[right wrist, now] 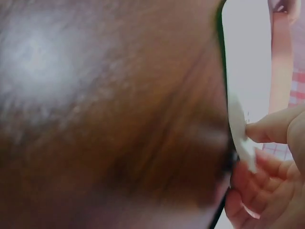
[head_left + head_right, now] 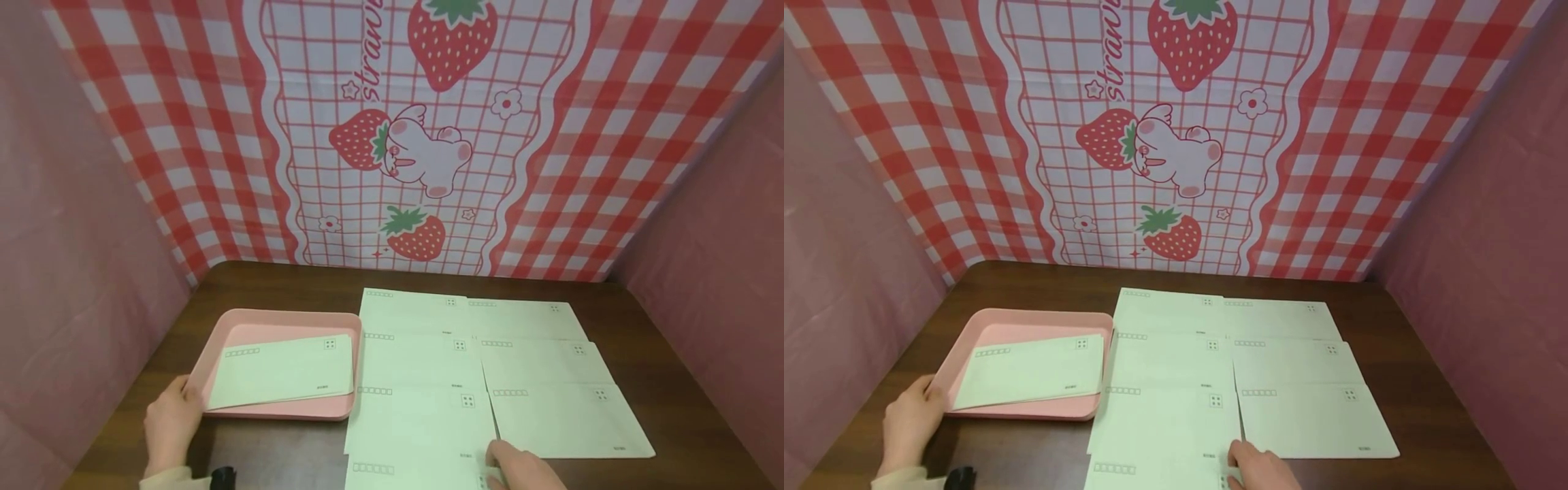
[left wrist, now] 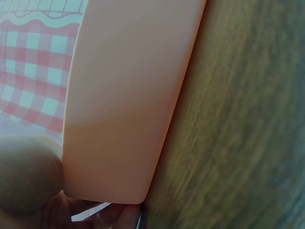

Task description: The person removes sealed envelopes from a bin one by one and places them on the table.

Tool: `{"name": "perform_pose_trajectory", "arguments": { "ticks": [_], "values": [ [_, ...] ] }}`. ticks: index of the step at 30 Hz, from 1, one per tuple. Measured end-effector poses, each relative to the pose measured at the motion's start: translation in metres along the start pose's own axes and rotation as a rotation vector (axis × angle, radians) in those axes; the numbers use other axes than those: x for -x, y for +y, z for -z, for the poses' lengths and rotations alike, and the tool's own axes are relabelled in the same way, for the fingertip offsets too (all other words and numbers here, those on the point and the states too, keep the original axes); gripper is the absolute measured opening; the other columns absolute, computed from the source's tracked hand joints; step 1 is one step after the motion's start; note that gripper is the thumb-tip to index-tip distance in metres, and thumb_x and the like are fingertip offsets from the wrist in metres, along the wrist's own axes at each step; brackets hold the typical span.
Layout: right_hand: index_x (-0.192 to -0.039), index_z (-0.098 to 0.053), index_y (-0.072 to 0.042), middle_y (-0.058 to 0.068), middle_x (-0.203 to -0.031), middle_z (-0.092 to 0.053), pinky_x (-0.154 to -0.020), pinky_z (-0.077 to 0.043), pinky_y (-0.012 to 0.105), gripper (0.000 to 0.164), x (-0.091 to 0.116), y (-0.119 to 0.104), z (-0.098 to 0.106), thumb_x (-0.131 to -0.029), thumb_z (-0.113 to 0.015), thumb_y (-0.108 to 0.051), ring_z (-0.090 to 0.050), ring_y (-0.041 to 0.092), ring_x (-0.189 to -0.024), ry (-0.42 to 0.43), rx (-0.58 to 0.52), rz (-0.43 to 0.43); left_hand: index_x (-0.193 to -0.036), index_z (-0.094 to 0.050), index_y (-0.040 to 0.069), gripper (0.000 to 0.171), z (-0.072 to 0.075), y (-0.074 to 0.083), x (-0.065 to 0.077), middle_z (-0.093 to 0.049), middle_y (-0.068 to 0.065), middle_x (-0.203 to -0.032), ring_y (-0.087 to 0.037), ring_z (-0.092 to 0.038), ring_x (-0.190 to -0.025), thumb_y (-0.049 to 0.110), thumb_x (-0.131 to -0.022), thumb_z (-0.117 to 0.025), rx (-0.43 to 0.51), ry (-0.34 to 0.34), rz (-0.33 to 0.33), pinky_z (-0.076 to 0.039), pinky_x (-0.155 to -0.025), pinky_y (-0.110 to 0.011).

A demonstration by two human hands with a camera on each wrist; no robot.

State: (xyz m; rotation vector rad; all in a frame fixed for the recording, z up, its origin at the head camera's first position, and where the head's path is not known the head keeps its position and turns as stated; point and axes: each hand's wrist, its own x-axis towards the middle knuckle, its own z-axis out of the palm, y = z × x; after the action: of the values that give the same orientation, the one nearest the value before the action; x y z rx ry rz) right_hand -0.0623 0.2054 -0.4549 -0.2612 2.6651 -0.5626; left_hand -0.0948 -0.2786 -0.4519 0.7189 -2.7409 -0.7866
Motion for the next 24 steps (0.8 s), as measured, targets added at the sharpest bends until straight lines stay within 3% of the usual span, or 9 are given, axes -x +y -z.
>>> {"name": "perform_pose_trajectory", "arguments": {
  "ticks": [6, 10, 14, 18, 24],
  "values": [
    [-0.079, -0.048, -0.020, -0.012, -0.068, -0.036, -0.050, -0.029, 0.022, 0.024, -0.004, -0.004, 0.003, -0.066, -0.067, -0.029, -0.032, 0.004, -0.054, 0.127, 0.278, 0.129, -0.110, -0.048, -0.002, 0.032, -0.001, -0.001, -0.001, -0.048, -0.031, -0.106, -0.053, -0.043, -0.088, 0.012, -0.085, -0.034, 0.000, -0.005, 0.002, -0.033, -0.068, -0.054],
    [-0.074, -0.049, -0.021, -0.014, -0.065, -0.038, -0.052, -0.029, 0.023, 0.020, -0.006, -0.006, 0.006, -0.068, -0.066, -0.028, -0.032, 0.004, -0.053, 0.073, 0.294, 0.148, -0.110, -0.048, -0.001, 0.032, -0.002, -0.001, -0.001, -0.048, -0.031, -0.106, -0.053, -0.042, -0.089, 0.012, -0.085, -0.033, 0.006, -0.010, 0.006, -0.033, -0.069, -0.054],
    [-0.067, -0.049, -0.023, -0.015, -0.058, -0.037, -0.051, -0.026, 0.023, 0.015, -0.009, -0.009, 0.009, -0.069, -0.064, -0.022, -0.030, 0.003, -0.050, 0.073, 0.311, 0.228, -0.110, -0.048, -0.001, 0.032, -0.002, -0.001, -0.002, -0.048, -0.032, -0.106, -0.054, -0.042, -0.089, 0.012, -0.084, -0.034, 0.009, -0.004, 0.002, -0.033, -0.069, -0.054],
    [-0.069, -0.053, -0.022, -0.017, -0.057, -0.039, -0.052, -0.023, 0.023, 0.008, -0.020, -0.020, 0.014, -0.071, -0.060, -0.021, -0.031, 0.002, -0.049, 0.146, 0.353, 0.338, -0.110, -0.048, -0.001, 0.032, -0.002, -0.002, -0.002, -0.048, -0.032, -0.105, -0.054, -0.042, -0.088, 0.012, -0.084, -0.033, 0.003, 0.004, -0.003, -0.033, -0.068, -0.054],
    [-0.076, -0.054, -0.021, -0.015, -0.064, -0.047, -0.056, -0.026, 0.023, 0.006, -0.054, -0.059, 0.028, -0.073, -0.058, -0.024, -0.036, 0.001, -0.054, 0.295, 0.423, 0.510, -0.110, -0.048, -0.001, 0.032, -0.002, -0.003, -0.002, -0.048, -0.032, -0.105, -0.054, -0.042, -0.089, 0.012, -0.085, -0.034, 0.004, 0.001, -0.005, -0.033, -0.069, -0.054]
  ]
}}
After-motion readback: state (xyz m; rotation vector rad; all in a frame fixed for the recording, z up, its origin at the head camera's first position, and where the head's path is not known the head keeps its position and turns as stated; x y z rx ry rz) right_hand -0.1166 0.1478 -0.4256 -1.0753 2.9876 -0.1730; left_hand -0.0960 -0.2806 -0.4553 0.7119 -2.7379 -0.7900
